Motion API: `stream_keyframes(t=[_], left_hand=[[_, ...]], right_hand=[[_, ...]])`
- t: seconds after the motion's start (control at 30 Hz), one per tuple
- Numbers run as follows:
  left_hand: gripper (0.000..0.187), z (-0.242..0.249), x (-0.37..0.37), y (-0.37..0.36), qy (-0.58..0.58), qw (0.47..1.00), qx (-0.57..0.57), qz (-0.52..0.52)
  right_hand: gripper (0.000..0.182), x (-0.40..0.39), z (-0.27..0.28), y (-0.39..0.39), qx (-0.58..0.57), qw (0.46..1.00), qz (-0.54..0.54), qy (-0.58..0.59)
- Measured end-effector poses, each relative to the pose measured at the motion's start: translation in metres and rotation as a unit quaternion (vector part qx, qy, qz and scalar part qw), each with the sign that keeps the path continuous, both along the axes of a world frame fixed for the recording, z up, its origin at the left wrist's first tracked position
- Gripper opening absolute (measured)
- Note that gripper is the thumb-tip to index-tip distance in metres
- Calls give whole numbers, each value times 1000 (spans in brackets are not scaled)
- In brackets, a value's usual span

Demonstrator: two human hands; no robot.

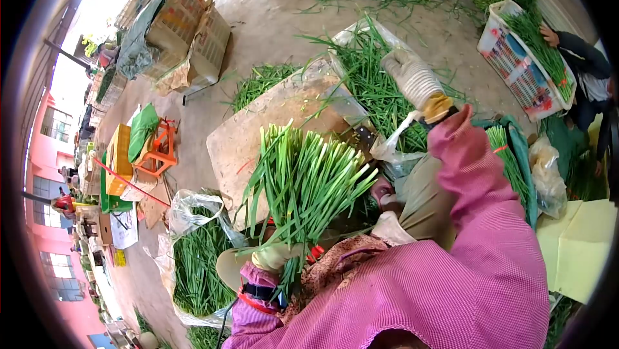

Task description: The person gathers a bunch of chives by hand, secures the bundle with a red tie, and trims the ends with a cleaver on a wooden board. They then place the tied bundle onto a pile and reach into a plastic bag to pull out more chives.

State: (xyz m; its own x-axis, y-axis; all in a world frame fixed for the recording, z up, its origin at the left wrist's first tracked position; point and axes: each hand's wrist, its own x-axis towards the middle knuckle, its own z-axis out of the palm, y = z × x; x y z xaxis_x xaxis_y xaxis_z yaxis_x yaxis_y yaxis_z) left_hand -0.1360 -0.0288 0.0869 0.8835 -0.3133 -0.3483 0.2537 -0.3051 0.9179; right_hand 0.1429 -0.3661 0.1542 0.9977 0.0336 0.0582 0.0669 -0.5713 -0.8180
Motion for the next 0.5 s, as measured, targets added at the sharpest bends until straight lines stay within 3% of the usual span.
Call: stream_keyframes(t=[0.07,0.1,0.13,0.17,0.2,0.27,0.33,0.4,0.47,0.5], left_hand=[[41,-1,2,-1,-22,1000,7,-10],[41,2,6,-4,-46,999,14,-23],[41,3,7,-3,-48,998,12,-25],[41,4,8,-2,9,1000,-10,-6],[41,6,7,-3,67,997,-32,14],[42,8,8,-4,38,999,24,-3],[40,-14,1,9,16,995,98,-19],[40,-1,2,2,31,995,97,-12],[42,21,12,-10,49,998,29,4],[41,-7,10,1,24,999,-45,10]], right_hand=[[34,-4,-7,-1,40,977,210,-28],[38,5,-34,3,83,922,377,-10],[38,-7,-52,17,117,887,445,34],[38,-30,-31,27,36,890,450,62],[35,-64,9,33,67,899,376,212],[42,-64,-41,42,19,922,378,87],[38,-66,-49,43,26,928,361,85],[34,-65,-46,44,29,935,344,82],[14,-63,-24,47,-57,944,314,84],[11,-66,-11,43,61,947,314,-7]])
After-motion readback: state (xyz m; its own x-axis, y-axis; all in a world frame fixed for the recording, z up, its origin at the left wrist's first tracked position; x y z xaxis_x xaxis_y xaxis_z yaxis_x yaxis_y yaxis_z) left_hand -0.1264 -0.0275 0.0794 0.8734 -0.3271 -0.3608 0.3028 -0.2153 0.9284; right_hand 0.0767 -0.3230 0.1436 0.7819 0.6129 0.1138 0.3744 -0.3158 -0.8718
